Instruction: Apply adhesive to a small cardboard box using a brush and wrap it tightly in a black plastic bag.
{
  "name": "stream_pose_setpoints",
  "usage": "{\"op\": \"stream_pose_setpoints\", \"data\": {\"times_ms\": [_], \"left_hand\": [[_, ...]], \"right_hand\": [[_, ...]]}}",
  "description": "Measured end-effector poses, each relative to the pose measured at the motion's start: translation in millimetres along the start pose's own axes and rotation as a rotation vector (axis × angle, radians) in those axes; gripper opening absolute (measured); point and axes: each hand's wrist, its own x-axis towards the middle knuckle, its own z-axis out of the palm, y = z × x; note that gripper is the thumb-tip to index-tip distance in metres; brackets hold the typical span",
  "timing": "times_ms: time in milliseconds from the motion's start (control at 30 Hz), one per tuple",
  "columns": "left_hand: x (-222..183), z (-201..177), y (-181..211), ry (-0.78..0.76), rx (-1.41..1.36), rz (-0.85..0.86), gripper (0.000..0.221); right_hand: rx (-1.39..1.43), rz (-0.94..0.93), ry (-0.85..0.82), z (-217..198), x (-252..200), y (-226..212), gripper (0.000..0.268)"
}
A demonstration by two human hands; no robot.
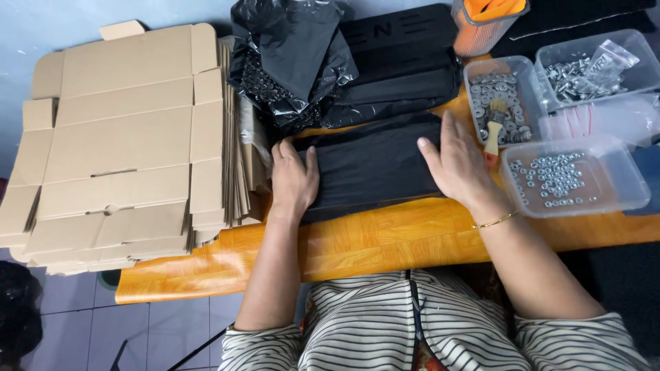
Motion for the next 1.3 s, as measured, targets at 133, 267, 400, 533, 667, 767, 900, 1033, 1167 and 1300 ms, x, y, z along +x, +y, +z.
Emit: {"op": "stream_pose_setpoints", "data": {"times_ms": [133, 267, 400, 533, 667, 767, 900, 1033, 1167, 1300], "left_hand": [[4, 4, -7, 0.034, -0.109, -0.083, 0.052], [6, -5, 3, 0.012, -0.338, -0.181, 0.06], [2, -14, 15, 0.137, -0.592, -0.233, 0.061], [-5, -13, 29, 0.26, -0.879, -0.274, 0.063], [-4, -18, 43, 0.294, -1.045, -0.315, 0.058], [-9, -19, 45, 0.191, -1.103, -0.389, 0.044], [-6, -1, 20, 0.165, -1.194, -0.465, 0.045], [-5, -4, 17, 0.187, -1.215, -0.481, 0.056], [-18, -15, 32, 0.042, -1.047, -0.52, 0.082], [-23, -28, 37, -0.094, -0.925, -0.498, 0.089]], "right_hand": [[0.053, 0.062, 0.16, 20, 21, 34, 0.076], [0.14, 0.16, 0.089, 27, 33, 38, 0.064], [0.299, 0.131, 0.167, 11, 25, 17, 0.05], [0.523, 0.11, 0.235, -1, 17, 10, 0.043], [0.653, 0.017, 0.346, 9, 23, 31, 0.033], [0.79, 0.042, 0.351, 15, 23, 33, 0.025], [0.933, 0.072, 0.334, 25, 22, 46, 0.024], [0.497, 0.209, 0.187, -9, -32, 10, 0.052], [0.307, 0.063, 0.272, -1, -55, 7, 0.054], [0.054, -0.058, 0.418, 24, -59, 41, 0.04]]}}
